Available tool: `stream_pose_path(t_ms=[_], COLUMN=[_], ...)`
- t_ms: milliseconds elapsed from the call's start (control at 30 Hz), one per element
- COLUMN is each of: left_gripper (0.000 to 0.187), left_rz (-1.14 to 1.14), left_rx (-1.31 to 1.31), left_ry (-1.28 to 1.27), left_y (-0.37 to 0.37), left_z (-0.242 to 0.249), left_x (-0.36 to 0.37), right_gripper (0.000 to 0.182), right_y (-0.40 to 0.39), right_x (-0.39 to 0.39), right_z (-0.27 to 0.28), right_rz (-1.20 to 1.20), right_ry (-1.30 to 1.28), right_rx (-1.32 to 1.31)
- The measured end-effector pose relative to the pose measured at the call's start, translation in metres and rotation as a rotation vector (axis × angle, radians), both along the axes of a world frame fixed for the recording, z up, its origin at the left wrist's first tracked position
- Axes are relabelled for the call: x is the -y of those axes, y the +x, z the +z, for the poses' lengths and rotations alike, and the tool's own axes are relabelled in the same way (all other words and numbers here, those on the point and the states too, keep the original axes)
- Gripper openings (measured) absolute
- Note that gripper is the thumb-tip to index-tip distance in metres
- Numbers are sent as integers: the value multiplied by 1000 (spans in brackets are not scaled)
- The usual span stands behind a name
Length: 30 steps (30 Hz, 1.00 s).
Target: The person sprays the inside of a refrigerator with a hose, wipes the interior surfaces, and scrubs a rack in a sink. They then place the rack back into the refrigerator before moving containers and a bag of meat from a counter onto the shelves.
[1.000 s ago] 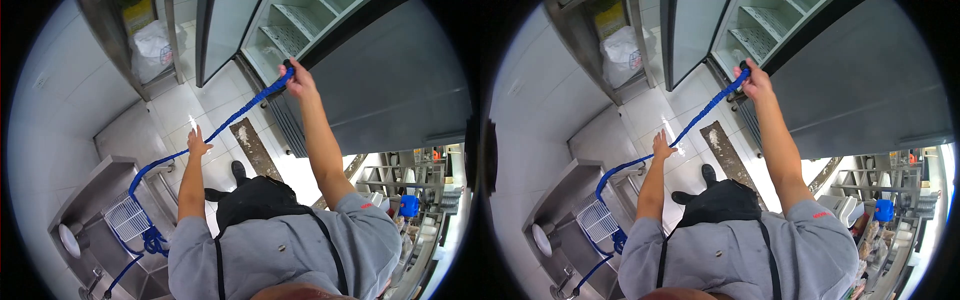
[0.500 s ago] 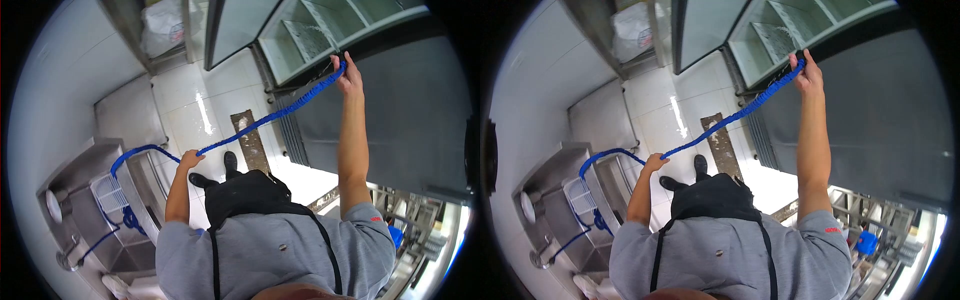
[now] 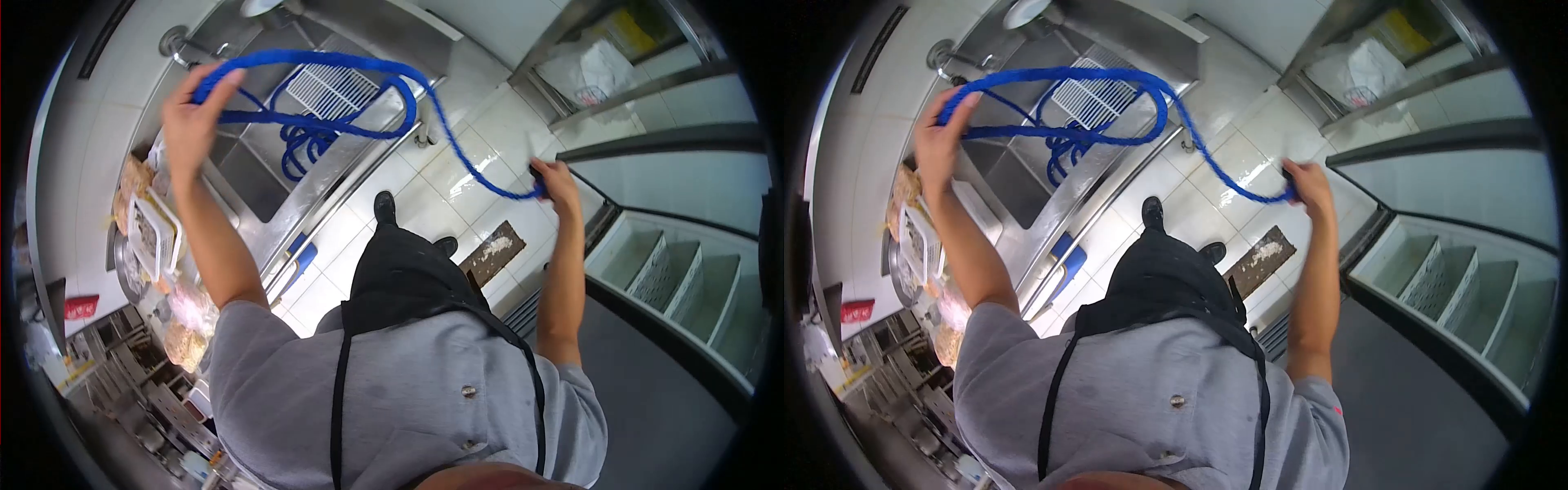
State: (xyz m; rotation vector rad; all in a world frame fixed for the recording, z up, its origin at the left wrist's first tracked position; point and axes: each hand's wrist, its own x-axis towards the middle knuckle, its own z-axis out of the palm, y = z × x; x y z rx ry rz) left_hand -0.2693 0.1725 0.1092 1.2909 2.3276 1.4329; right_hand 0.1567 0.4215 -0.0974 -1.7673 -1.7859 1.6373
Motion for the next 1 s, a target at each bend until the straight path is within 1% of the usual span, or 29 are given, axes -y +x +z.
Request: stream_pose_path(t_ms=[67, 100, 133, 167, 200, 233, 267, 300, 333, 367, 400, 433, 467, 500, 533, 567, 600, 633, 667, 700, 733, 767, 800, 833, 867, 900, 933, 967, 1000], left_gripper=[23, 23, 24, 26, 26, 27, 28, 28, 27, 28, 30, 33, 37, 41, 46, 48, 51, 56, 57, 58, 57, 58, 54, 50, 49, 53, 56, 59, 59], left_rz=[127, 143, 264, 382, 388, 430, 468, 499, 463, 421, 376, 373, 359, 358, 346, 322, 271, 251, 218, 188, 248, 217, 237, 222, 182, 72, 122, 186, 163], left_rx=[-72, -70, -120, -172, -175, -201, -226, -204, -203, -213, -222, -219, -216, -224, -235, -212, -188, -183, -346, -191, -141, -70, -178, 261, 221, -47, -147, -255, -273], left_ry=[-7, -11, 5, 21, 17, 14, 10, -92, -111, -142, -168, -231, -298, -371, -434, -492, -544, -652, -601, -776, -719, -598, -791, -762, -721, -737, -734, -732, -716], left_y=[-26, -38, -51, -64, -77, -89, -100, -111, -133, -151, -166, -180, -191, -199, -204, -218, -235, -236, -242, -242, -239, -249, -252, -237, -237, -245, -244, -234, -212], left_z=[25, 35, 44, 48, 48, 47, 45, 39, 21, 0, -23, -48, -75, -100, -126, -163, -201, -224, -264, -273, -294, -323, -333, -322, -334, -352, -356, -357, -339], left_x=[32, 46, 57, 63, 64, 65, 64, 60, 58, 54, 50, 45, 40, 34, 27, 29, 26, 21, 24, 10, 5, 3, -10, -26, -30, -33, -39, -43, -59], right_gripper=[37, 36, 36, 37, 36, 35, 33, 31, 30, 30, 34, 37, 38, 37, 31, 27, 26, 26, 26, 23, 21, 25, 28, 29, 28, 28, 29, 30, 31], right_y=[-89, -134, -177, -218, -258, -292, -326, -358, -390, -411, -430, -447, -455, -461, -465, -479, -492, -488, -463, -456, -439, -414, -375, -335, -301, -264, -230, -192, -145], right_x=[7, 15, 25, 32, 34, 42, 41, 45, 49, 59, 56, 56, 61, 62, 63, 66, 66, 79, 94, 98, 106, 113, 117, 116, 116, 112, 113, 107, 101], right_z=[25, 33, 45, 48, 30, 30, 16, -1, -29, -36, -64, -75, -78, -89, -96, -139, -183, -201, -143, -132, -120, -96, -60, -37, -35, -33, -36, -56, -64], right_rz=[208, 272, 367, 465, 488, 487, 605, 569, 520, 431, 504, 532, 500, 484, 509, 777, 975, 757, 664, 835, 846, 885, 764, 762, 753, 728, 548, 403, 246], right_ry=[-25, -19, -6, 29, 45, 60, 5, -59, -97, -49, -39, -43, -33, -95, -92, 209, 572, 485, 469, 470, 572, 513, 454, 514, 508, 507, 502, 444, 499], right_rx=[-98, -147, -165, -123, -83, -106, -83, -86, -87, -85, -111, 1, 10, 2, 4, 16, 41, -115, -135, -150, -247, -247, -361, -433, -466, -429, -465, -390, -300])
